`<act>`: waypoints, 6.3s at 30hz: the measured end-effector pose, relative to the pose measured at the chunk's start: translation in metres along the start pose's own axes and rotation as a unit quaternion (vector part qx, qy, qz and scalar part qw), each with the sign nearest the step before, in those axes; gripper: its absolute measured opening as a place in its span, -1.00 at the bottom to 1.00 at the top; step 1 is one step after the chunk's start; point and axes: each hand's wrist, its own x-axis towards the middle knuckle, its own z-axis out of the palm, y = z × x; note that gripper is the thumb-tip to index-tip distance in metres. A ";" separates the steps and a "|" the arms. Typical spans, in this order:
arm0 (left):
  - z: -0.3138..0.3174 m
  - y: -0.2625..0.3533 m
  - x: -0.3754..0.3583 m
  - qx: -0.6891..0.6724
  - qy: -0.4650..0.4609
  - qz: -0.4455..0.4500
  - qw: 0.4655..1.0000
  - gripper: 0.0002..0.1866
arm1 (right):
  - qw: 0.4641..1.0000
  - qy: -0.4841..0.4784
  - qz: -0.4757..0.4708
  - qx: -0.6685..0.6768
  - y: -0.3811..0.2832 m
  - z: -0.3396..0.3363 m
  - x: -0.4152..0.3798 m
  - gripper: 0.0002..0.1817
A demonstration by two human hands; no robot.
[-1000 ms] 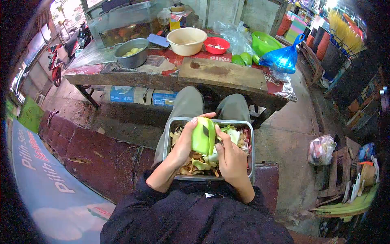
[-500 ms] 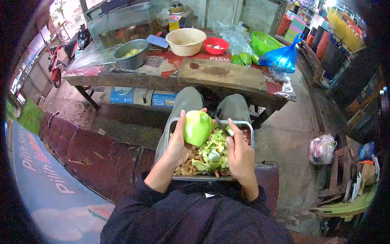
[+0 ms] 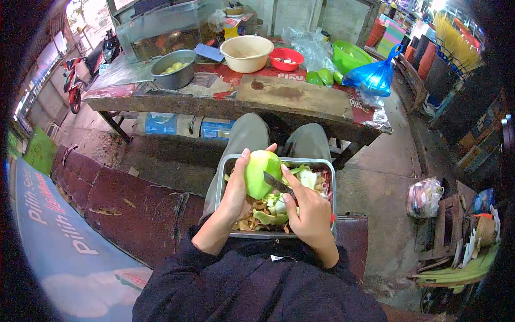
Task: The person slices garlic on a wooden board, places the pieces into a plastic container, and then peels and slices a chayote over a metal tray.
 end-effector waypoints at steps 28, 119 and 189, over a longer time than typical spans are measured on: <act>0.000 0.009 -0.005 0.066 -0.058 -0.027 0.996 -0.39 | 0.998 0.000 0.061 0.030 0.000 0.002 0.002 -0.66; -0.016 -0.012 0.001 0.239 -0.175 0.213 0.931 -0.26 | 0.991 0.011 0.064 0.119 -0.004 -0.018 -0.024 -0.42; 0.010 -0.020 0.001 -0.221 -0.004 -0.029 0.975 -0.40 | 0.999 0.022 0.024 0.041 -0.009 0.001 -0.023 -0.40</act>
